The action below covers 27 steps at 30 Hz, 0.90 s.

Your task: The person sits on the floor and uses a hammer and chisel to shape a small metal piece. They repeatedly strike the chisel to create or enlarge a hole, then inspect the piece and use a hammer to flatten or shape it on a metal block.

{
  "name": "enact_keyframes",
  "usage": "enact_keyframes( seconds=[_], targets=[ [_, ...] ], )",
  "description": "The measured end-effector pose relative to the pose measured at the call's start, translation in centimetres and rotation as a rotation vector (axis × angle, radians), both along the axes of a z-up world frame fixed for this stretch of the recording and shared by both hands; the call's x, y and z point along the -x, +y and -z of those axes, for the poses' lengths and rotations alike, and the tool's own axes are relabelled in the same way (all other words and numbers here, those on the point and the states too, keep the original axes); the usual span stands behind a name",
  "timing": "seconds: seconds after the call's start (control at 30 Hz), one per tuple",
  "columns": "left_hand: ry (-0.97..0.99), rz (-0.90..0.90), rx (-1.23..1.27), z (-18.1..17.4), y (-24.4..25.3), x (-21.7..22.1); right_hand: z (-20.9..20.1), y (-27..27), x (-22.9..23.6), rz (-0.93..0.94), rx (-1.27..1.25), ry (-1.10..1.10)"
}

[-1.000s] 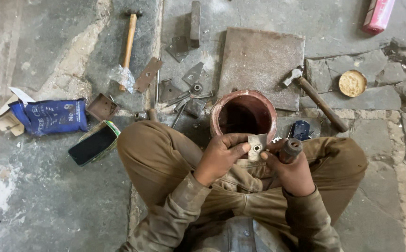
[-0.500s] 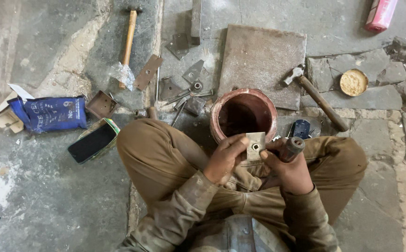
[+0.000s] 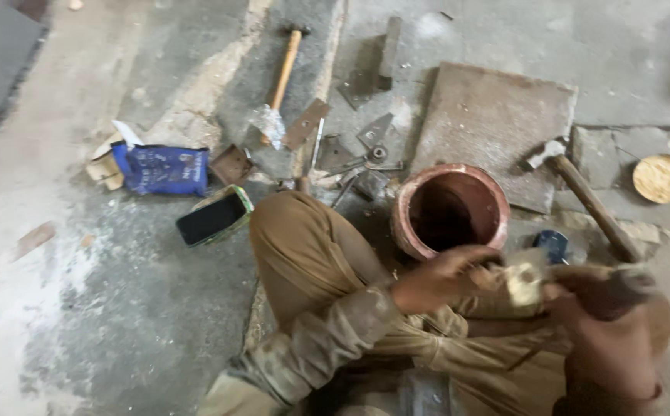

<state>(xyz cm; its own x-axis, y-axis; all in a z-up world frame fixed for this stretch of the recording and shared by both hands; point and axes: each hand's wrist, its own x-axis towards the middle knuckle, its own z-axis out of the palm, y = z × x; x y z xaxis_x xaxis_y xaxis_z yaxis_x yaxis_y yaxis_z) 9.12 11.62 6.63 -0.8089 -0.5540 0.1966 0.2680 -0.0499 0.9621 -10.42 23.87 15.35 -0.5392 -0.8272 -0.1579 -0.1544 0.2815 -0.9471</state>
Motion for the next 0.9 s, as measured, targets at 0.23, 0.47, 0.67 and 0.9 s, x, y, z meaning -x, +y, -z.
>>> enact_keyframes(
  seconds=[0.23, 0.47, 0.67, 0.9],
  targets=[
    [-0.395, -0.076, 0.592, -1.2, -3.2, -0.5, 3.8, 0.2, 7.0, -0.216, -0.486, 0.473],
    [-0.88, 0.136, 1.238, -0.6, -3.8, -3.4, 11.0, -3.3, 12.0, -0.212, -0.548, 0.659],
    [-0.864, 0.028, 0.959, -5.2, -13.6, -2.7, 14.9, -5.0, 16.0, -0.203, -0.616, 0.734],
    [-0.909, -0.325, 0.602, -12.5, -29.2, -12.0, 19.5, -10.8, 18.9, -0.223, -0.669, 0.828]
  ],
)
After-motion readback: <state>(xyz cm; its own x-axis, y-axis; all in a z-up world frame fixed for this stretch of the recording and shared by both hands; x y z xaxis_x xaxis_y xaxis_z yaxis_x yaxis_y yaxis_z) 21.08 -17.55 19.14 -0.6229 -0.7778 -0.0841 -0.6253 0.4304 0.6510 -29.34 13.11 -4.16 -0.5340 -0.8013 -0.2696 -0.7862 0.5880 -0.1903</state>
